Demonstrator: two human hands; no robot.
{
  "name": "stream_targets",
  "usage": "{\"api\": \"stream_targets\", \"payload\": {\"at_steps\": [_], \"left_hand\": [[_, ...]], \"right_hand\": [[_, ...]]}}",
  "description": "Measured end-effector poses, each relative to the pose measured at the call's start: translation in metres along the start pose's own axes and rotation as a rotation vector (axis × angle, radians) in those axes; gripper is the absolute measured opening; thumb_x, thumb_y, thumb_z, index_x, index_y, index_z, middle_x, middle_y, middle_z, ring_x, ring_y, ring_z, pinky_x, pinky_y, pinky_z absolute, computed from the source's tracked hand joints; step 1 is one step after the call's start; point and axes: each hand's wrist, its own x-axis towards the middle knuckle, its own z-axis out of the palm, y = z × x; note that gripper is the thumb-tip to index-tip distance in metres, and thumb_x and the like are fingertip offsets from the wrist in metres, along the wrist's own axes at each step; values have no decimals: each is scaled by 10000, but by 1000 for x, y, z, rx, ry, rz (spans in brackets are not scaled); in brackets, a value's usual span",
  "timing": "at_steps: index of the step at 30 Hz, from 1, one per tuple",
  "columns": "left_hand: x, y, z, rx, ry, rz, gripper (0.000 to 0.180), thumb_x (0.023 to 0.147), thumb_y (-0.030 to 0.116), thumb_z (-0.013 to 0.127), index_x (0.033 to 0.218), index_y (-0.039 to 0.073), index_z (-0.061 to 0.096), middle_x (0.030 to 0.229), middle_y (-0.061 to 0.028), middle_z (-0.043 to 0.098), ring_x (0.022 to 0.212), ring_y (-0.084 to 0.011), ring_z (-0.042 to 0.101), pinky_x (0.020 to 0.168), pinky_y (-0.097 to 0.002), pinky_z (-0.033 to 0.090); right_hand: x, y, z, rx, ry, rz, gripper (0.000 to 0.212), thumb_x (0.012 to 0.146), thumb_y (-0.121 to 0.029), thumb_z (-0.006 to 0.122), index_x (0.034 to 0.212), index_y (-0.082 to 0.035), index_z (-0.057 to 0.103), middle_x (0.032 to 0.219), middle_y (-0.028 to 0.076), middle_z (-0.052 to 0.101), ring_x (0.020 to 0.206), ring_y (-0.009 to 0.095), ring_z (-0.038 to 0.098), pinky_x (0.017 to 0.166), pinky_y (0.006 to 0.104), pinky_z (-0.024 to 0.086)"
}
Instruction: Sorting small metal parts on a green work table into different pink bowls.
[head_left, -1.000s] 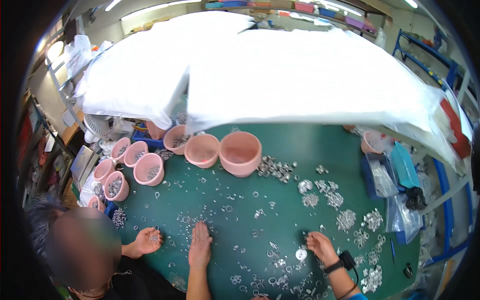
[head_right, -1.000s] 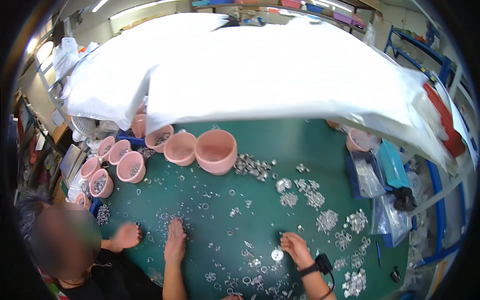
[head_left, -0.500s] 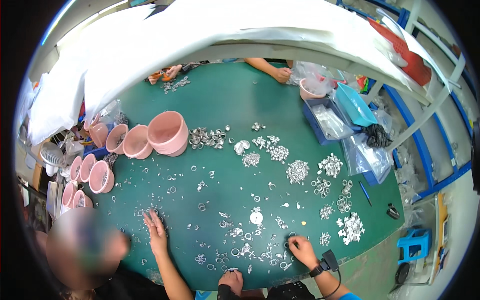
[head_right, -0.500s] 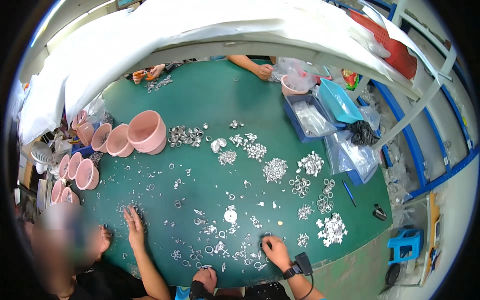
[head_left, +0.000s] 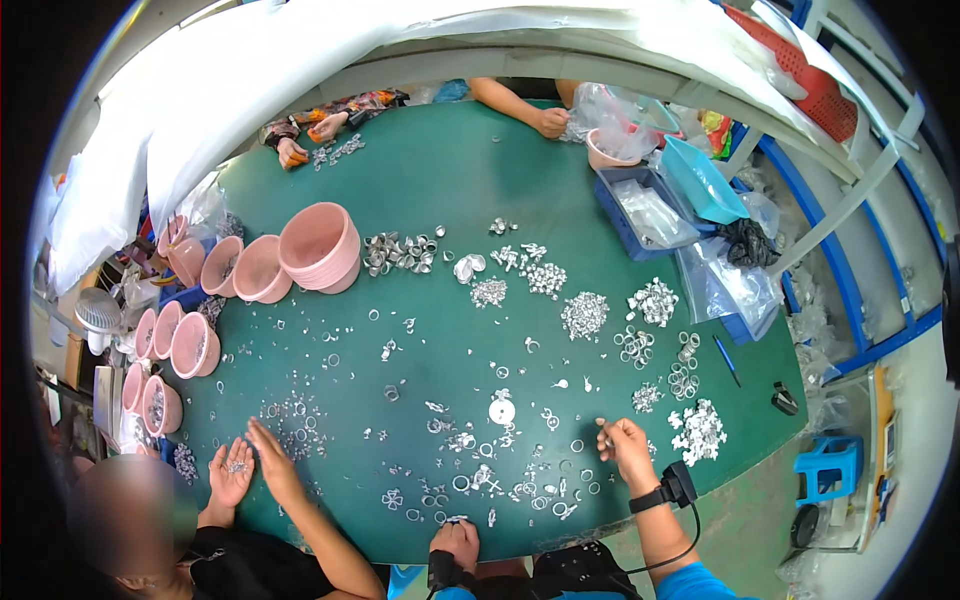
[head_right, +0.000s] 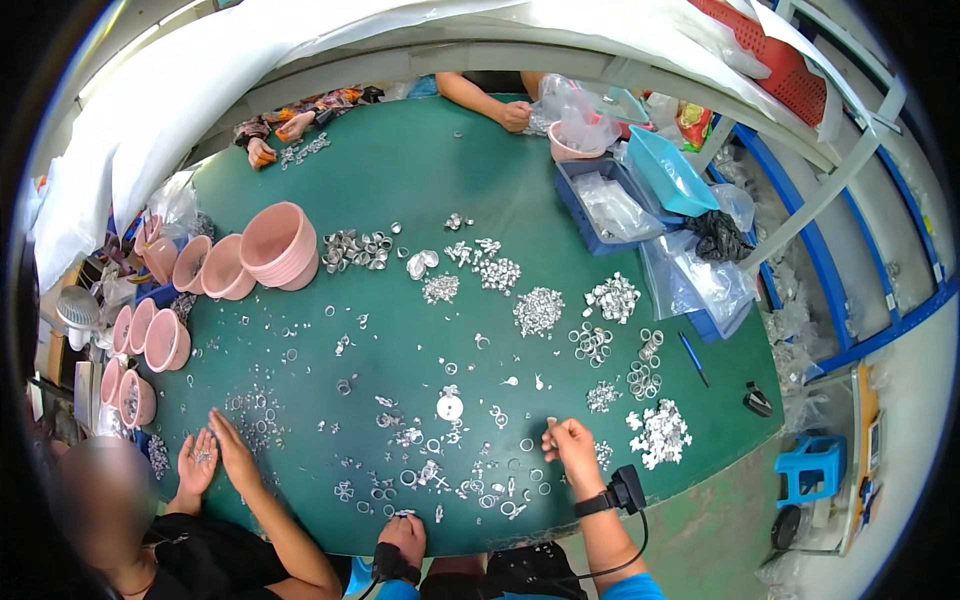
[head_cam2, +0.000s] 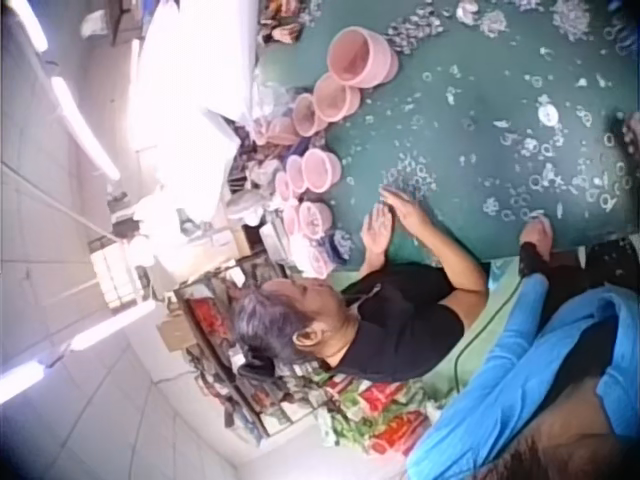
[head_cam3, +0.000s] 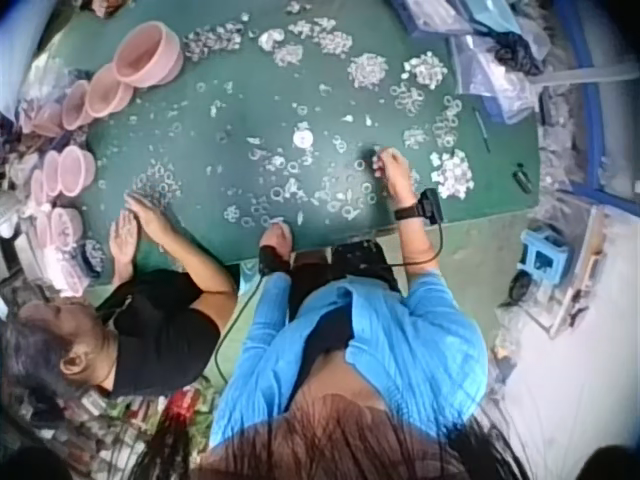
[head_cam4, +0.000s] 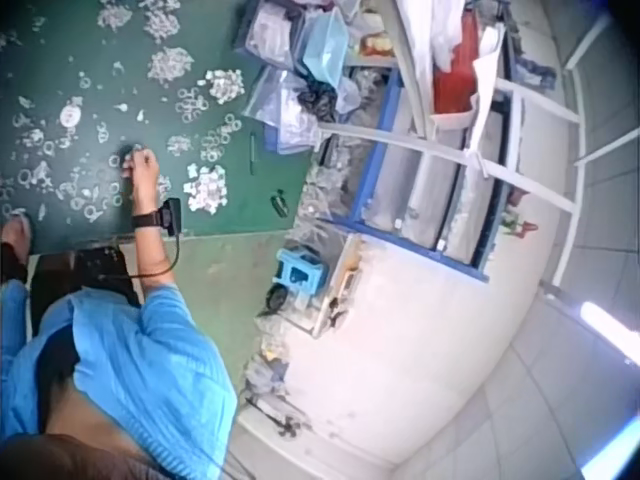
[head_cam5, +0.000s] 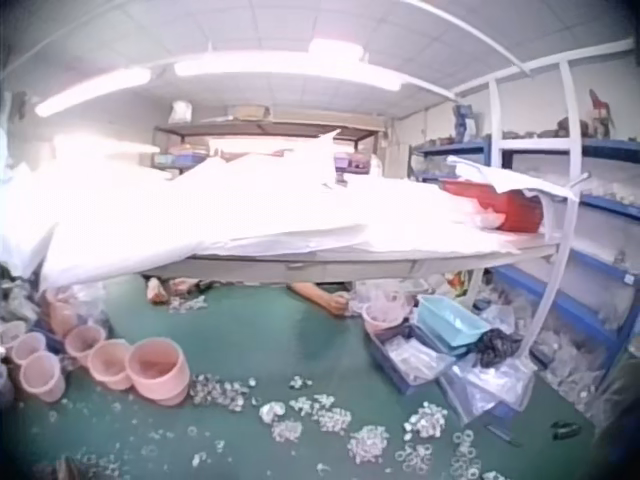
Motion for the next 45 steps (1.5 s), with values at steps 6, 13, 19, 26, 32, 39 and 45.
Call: {"api": "stream_targets", "payload": {"at_steps": [6,13,19,26,32,39,45], "left_hand": [[-7,-8,-34,55,-123,-130,211,710,62,473,505,12,467,539,-149,488,490,-301,485,455,-396,406],[-4,-6,-2,-15,-90,-68,223,692,107,497,482,50,451,503,-117,479,445,-274,481,406,-376,400],[-16,-18,-15,6,-107,-80,245,707,146,483,481,56,452,494,-123,481,429,-285,485,402,-394,406],[-18,-15,-9,-166,-530,-251,217,759,201,406,654,46,516,668,-155,536,614,-307,520,557,-408,428],[-9,-15,-3,-218,-689,-286,253,784,226,366,740,46,538,745,-164,557,700,-308,536,624,-411,435],[-25,-26,3,-172,-676,-354,247,780,222,373,735,44,537,735,-167,554,694,-310,535,620,-414,433],[-14,-15,-14,-197,-535,-223,249,786,215,379,717,34,534,728,-187,549,671,-328,528,607,-413,430]], "right_hand": [[-27,29,-12,-963,17,-304,313,692,-130,576,966,-27,464,616,108,523,499,208,507,469,299,410],[-5,35,-12,-625,-36,-236,265,716,-96,542,961,-11,486,705,108,540,585,213,526,535,296,435],[12,12,84,486,-523,445,191,784,-35,408,942,56,465,975,164,521,944,271,515,780,300,448],[69,13,195,16,-779,608,220,790,-85,438,938,75,468,935,179,542,859,243,556,758,280,476],[126,-37,286,346,-624,404,297,818,-136,405,1028,72,379,1002,191,497,970,269,487,814,336,443],[59,4,221,-143,-702,225,200,820,-172,448,941,-31,522,846,61,571,725,116,535,608,224,425],[7,26,84,-846,-201,-675,152,739,-94,507,863,-8,524,774,98,556,715,209,524,632,301,422]]}}
